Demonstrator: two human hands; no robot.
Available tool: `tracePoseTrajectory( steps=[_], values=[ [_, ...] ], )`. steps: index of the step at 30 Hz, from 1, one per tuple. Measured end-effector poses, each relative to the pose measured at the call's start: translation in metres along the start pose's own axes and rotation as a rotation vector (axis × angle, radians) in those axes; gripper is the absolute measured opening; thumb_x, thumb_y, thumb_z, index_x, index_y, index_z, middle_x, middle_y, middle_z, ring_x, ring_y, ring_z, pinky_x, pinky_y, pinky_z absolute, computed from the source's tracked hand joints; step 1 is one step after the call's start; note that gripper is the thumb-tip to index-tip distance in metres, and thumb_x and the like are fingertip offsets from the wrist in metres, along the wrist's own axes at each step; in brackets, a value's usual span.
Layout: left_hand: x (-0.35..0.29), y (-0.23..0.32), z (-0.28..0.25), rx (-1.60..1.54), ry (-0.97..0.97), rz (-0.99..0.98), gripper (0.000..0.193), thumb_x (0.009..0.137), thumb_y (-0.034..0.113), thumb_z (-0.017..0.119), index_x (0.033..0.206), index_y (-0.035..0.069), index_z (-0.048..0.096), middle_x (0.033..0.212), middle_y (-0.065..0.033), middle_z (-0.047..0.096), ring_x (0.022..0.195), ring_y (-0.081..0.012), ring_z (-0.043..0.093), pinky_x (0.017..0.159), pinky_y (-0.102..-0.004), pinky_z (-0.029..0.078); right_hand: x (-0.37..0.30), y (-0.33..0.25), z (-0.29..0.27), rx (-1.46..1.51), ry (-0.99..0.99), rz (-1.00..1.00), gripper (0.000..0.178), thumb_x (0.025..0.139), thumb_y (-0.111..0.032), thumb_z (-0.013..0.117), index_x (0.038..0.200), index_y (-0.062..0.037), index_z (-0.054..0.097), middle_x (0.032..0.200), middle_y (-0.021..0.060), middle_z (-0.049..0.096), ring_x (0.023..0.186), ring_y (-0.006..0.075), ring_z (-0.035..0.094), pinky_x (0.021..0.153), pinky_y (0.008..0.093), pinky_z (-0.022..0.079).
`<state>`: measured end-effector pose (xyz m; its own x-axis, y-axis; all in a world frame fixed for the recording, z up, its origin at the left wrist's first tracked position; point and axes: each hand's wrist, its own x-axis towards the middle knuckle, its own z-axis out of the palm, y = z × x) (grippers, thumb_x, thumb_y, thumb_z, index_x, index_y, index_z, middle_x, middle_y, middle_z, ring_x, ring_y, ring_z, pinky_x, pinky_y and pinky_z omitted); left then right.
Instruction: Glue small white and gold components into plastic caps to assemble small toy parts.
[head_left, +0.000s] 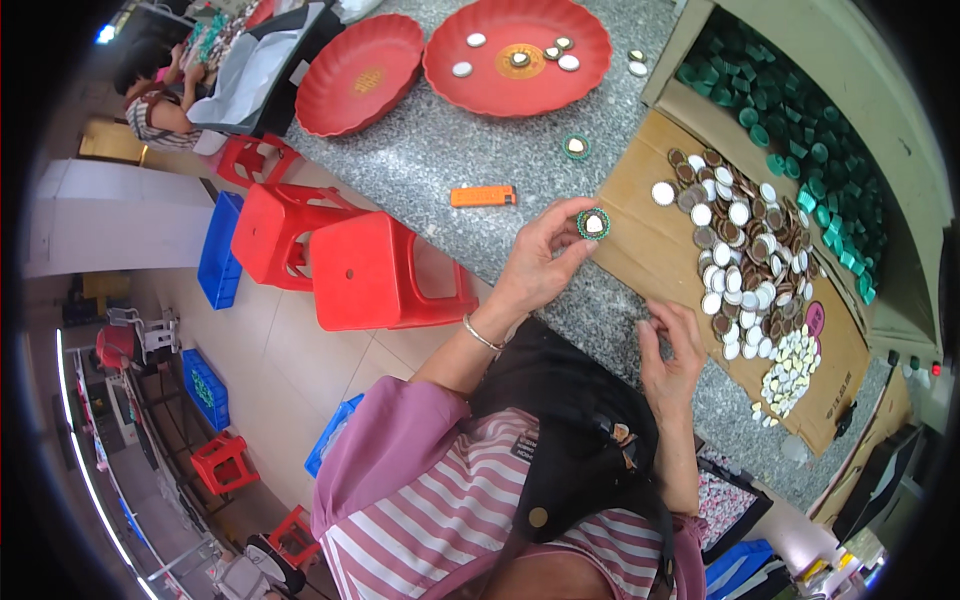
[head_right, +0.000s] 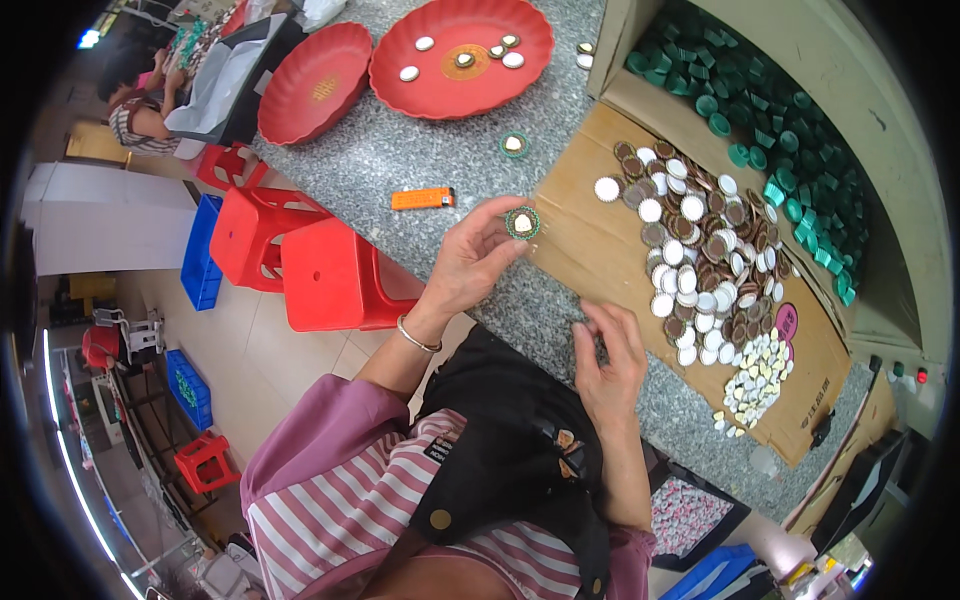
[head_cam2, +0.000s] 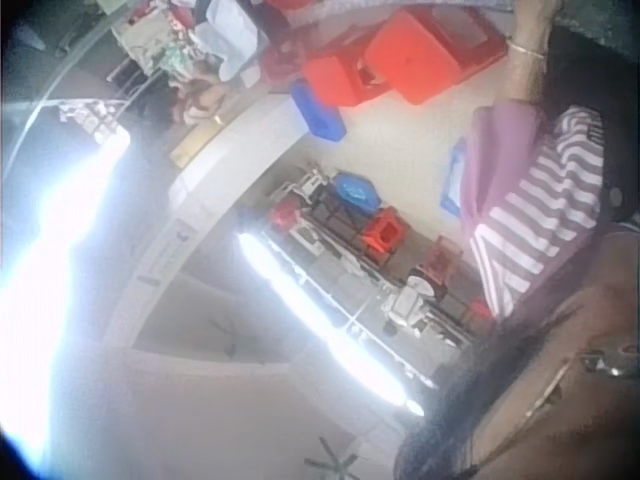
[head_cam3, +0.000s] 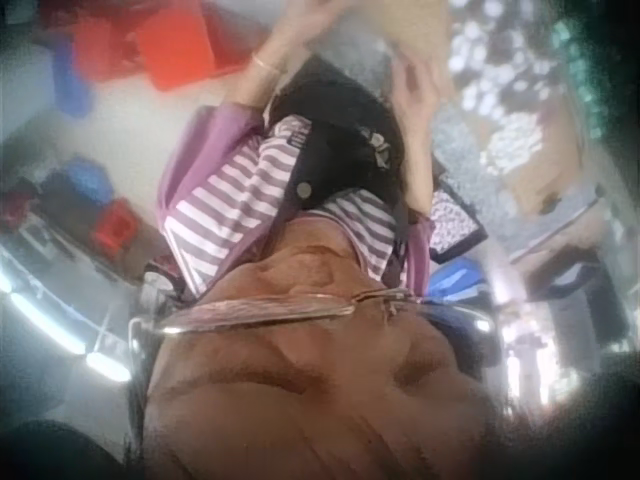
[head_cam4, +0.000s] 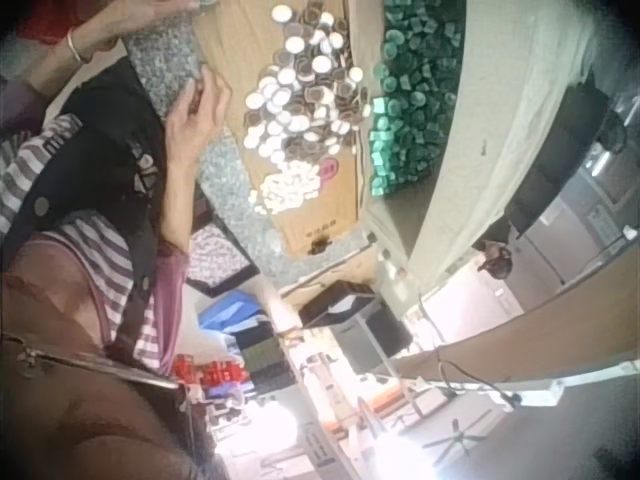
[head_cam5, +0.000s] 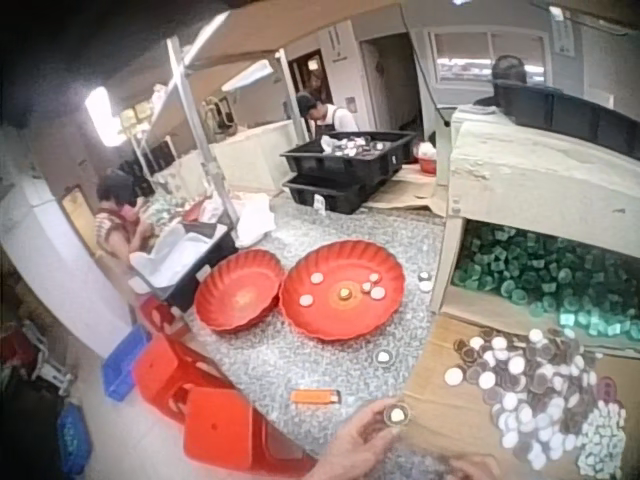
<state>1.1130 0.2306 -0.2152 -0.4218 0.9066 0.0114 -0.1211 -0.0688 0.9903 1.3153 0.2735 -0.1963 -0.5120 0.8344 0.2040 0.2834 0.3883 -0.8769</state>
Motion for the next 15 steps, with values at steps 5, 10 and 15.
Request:
tracePoseTrajectory(
  steps=[5, 10, 15],
  values=[
    [0.013, 0.012, -0.018, 0.576, 0.149, 0.200, 0.039, 0.073, -0.002, 0.064, 0.111, 0.003, 0.053, 0.102, -0.0090, 0.051, 0.081, -0.0167, 0.057, 0.065, -0.0262, 0.047, -0.016, -0.003, -0.014, -0.057, 0.039, -0.003, 0.023, 0.076, 0.007, 0.062, 0.098, 0.0010, 0.062, 0.092, 0.0119, 0.057, 0.071, 0.0165, 0.057, 0.065, 0.0252, 0.047],
    [0.035, 0.007, -0.027, 0.800, 0.204, 0.250, 0.041, 0.072, 0.000, 0.065, 0.111, 0.003, 0.051, 0.098, -0.0158, 0.053, 0.085, -0.0334, 0.053, 0.077, -0.0380, 0.045, -0.031, -0.003, -0.027, -0.065, 0.083, 0.032, 0.023, 0.076, 0.007, 0.061, 0.098, 0.0015, 0.062, 0.092, 0.0123, 0.057, 0.072, 0.0166, 0.057, 0.065, 0.0255, 0.047],
    [0.039, 0.009, -0.022, 0.763, 0.223, 0.253, 0.044, 0.071, -0.002, 0.065, 0.113, 0.004, 0.050, 0.108, -0.0144, 0.051, 0.088, -0.0287, 0.056, 0.073, -0.0348, 0.049, -0.056, 0.002, -0.045, -0.106, 0.158, 0.089, 0.020, 0.075, 0.007, 0.062, 0.095, 0.0022, 0.062, 0.090, 0.0129, 0.057, 0.075, 0.0192, 0.057, 0.067, 0.0274, 0.047]
  ],
)
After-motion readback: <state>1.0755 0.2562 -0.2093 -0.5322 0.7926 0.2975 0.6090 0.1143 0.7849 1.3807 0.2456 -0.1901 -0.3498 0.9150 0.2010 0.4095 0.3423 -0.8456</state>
